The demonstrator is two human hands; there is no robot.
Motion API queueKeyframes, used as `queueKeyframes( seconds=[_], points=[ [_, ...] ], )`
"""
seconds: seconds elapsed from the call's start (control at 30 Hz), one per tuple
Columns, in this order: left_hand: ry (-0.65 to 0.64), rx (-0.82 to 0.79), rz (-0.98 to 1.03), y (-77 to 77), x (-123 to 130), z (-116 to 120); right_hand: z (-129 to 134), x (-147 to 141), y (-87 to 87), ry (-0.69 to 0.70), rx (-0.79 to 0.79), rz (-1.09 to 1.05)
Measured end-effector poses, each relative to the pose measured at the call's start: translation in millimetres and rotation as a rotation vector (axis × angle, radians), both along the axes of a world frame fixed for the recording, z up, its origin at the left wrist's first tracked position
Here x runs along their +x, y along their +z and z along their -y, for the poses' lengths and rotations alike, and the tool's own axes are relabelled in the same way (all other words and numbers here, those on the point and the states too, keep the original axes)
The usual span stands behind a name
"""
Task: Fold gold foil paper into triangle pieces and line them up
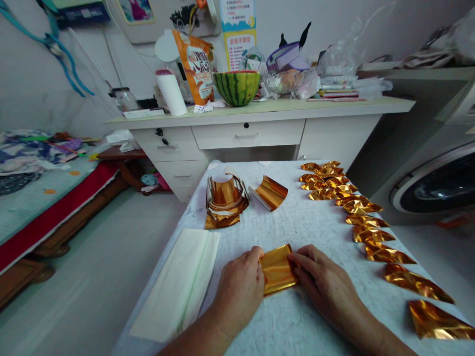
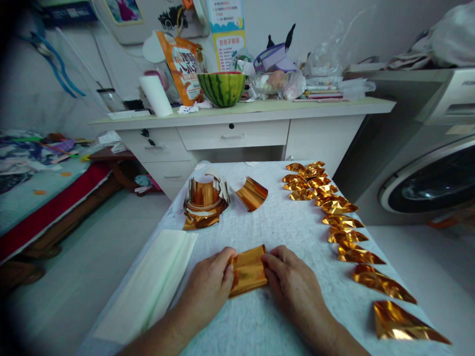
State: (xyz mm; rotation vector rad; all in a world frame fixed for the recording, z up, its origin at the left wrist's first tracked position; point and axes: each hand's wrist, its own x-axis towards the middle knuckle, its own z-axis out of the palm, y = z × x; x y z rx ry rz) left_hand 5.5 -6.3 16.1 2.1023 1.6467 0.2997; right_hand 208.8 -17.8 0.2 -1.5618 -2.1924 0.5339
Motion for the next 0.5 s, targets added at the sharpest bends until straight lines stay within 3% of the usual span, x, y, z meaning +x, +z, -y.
queueKeyframes(
  seconds=[0.5],
  points=[
    [-0.054,0.013,-0.034,-3.7,-1.8,0.4,0.8,0.8,-1.5,0.018,0.038,0.025]
  ],
)
